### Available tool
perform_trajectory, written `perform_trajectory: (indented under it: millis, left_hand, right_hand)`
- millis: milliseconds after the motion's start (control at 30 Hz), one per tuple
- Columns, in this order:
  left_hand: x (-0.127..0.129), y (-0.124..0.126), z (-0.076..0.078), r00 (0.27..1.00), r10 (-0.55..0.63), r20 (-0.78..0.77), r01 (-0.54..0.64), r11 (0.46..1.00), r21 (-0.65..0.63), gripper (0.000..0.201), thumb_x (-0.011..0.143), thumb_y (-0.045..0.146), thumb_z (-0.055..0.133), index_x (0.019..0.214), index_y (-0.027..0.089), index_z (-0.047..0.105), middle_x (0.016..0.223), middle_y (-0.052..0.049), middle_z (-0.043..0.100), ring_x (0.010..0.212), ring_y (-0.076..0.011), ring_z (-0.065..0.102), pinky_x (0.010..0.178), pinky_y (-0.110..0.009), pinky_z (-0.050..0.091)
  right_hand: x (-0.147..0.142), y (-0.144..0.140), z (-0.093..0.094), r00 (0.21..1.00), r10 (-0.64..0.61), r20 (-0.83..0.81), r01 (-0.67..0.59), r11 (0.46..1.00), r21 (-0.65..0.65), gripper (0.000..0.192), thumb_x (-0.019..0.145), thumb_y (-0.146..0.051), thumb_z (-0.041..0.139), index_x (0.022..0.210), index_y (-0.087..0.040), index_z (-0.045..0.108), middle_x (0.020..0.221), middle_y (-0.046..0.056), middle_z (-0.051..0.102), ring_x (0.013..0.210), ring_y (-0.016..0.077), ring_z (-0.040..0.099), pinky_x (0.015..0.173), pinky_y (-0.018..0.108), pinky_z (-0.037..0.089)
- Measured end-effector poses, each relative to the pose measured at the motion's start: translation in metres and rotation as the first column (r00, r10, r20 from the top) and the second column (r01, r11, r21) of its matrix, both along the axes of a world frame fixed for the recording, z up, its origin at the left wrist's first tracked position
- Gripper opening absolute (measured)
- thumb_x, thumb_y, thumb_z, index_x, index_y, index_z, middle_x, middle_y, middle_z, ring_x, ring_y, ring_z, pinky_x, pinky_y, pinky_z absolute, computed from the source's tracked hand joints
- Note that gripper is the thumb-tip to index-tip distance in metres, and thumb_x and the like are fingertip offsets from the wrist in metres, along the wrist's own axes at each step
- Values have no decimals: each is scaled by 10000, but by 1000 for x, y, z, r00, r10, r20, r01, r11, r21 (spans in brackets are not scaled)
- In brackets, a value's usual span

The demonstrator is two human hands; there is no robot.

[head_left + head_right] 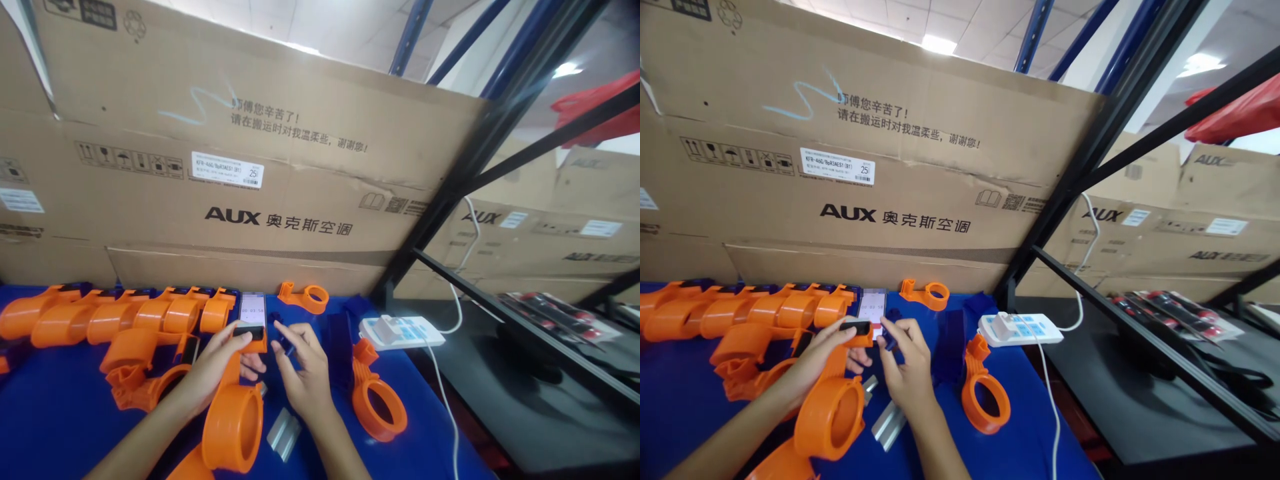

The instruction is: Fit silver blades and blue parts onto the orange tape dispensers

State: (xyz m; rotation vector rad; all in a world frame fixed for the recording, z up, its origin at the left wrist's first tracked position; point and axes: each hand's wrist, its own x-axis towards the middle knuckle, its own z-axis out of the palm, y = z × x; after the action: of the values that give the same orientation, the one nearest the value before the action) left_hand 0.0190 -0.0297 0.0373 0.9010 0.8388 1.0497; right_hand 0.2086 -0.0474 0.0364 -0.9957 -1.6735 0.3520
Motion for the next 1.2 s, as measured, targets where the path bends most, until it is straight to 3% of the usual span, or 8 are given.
perform_trajectory:
  millis: [133,300,500,733,933,1067,1200]
  left_hand:
    - [1,-2,-6,996,-68,-49,70,997,35,449,862,461,754,1209,198,643,750,-72,768,668,-247,751,657,-353,616]
    - [4,-3,-8,996,-64,-65,67,996,52,447,856,448,761,1216,209,645,775,-54,760,684,-235,738,644,-340,614]
    - [6,-2,-2,999,-12,-36,13,999,51,412,805,411,813,1147,210,701,808,-54,773,637,-234,724,595,-317,592]
    - [5,0,0,996,21,-82,-14,996,86,364,819,426,798,1105,220,706,765,-42,755,601,-232,705,587,-327,588]
    - [6,-3,1,995,-8,-103,18,996,92,362,850,453,768,1114,222,680,724,-32,727,632,-226,706,619,-328,596]
    - [6,-5,-1,994,-33,-106,47,990,133,322,866,418,763,1091,210,664,778,-49,732,717,-218,719,676,-323,605]
    - [5,-3,-6,995,-30,-94,43,989,143,361,862,351,765,1162,203,629,794,-52,739,717,-218,724,674,-335,614]
  right_hand:
    - [-1,1,-7,997,69,18,-69,998,3,411,1019,-226,518,1402,-317,636,1037,71,597,926,219,637,811,366,557]
    - [-8,-2,-10,994,55,98,-43,991,-124,462,1075,-287,404,1528,-292,492,1021,73,590,902,227,633,839,369,557]
    - [-7,-9,-7,974,92,205,-50,978,-204,561,1082,-337,354,1634,-301,263,1343,105,557,1278,304,547,1075,453,483]
    - [-7,-9,-3,964,140,225,-102,980,-174,600,1089,-317,296,1668,-248,155,1231,123,560,1129,289,605,981,432,532]
    - [-10,-5,-8,974,59,221,-45,997,-70,571,1078,-243,332,1646,-237,273,1021,95,599,876,240,625,774,377,567]
    - [-9,-5,-11,990,-43,133,42,999,13,506,1073,-232,420,1578,-258,439,910,68,626,803,218,638,730,346,557]
    - [-8,-4,-12,992,-29,124,21,998,63,489,1053,-194,487,1536,-271,509,917,68,687,807,210,668,727,336,561]
